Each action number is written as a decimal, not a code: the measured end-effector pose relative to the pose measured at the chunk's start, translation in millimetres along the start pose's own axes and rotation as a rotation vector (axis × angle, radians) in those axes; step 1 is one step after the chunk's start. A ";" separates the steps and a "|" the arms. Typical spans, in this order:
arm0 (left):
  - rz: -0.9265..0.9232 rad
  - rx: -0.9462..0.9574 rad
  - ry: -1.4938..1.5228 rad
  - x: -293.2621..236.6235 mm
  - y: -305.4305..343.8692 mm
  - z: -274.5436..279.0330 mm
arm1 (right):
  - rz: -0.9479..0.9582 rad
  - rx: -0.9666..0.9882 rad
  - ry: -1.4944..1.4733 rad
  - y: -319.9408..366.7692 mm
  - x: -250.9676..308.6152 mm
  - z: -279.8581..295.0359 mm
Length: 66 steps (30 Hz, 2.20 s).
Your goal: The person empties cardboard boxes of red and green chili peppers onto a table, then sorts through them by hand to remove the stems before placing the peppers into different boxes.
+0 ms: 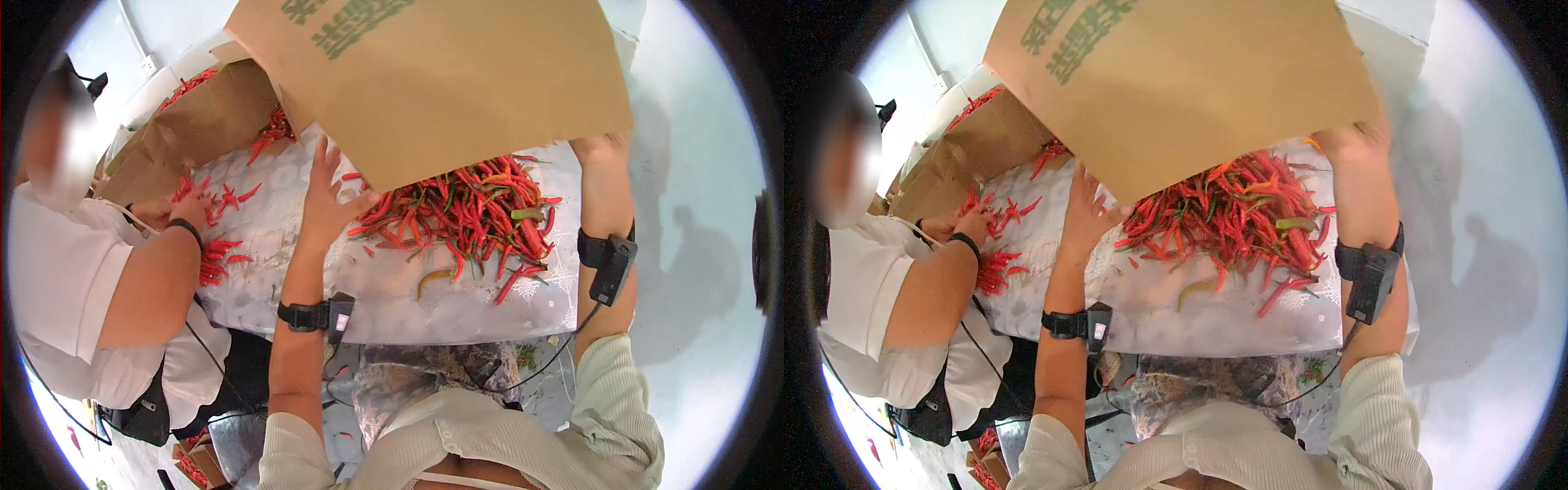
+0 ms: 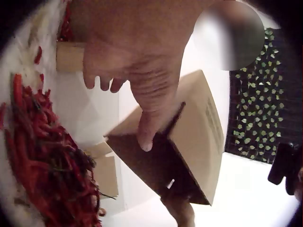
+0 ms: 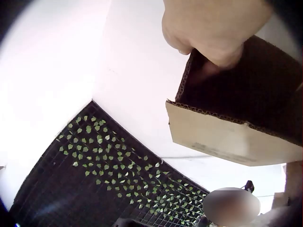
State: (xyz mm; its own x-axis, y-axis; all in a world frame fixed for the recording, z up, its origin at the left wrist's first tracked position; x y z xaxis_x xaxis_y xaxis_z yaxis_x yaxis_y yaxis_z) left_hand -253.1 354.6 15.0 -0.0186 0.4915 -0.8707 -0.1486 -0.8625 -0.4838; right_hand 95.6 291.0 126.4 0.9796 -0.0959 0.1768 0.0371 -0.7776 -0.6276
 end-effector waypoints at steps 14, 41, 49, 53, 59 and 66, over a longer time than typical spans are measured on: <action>0.362 -0.177 0.394 -75.9 -52.1 70.8 | -0.289 0.043 0.364 -38.6 -70.4 -59.2; 0.662 -0.005 0.358 -86.5 -65.1 159.4 | -0.147 -0.545 0.945 132.4 12.7 18.6; 0.524 -0.102 0.305 -113.9 -40.2 152.7 | -0.174 -0.517 0.878 134.9 24.4 37.4; 0.578 -0.133 0.335 -94.3 -40.5 178.1 | -0.169 -0.550 0.955 134.6 22.1 36.7; 0.701 -0.066 0.568 -74.3 -22.6 167.0 | -0.237 -0.572 1.218 132.4 -1.8 36.1; 0.677 0.037 0.653 -66.7 -41.1 150.8 | -0.255 -0.171 2.052 130.9 -6.7 39.5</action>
State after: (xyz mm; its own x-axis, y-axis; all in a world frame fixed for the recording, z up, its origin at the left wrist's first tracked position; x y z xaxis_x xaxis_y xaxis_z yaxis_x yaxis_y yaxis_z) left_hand -394.9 375.5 106.4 0.4440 -0.2879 -0.8485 -0.3408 -0.9301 0.1372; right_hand 101.7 214.4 13.1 -0.6402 -0.3054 0.7049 -0.0274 -0.9079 -0.4183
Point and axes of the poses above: each hand's wrist, its own y-axis away from the middle knuckle, its own z-axis out of the back of the hand, x = y × z, the point moved 2 cm from there along -y, towards the middle knuckle, and after that the axes turned 2 degrees about z, right-handed, at the moved point
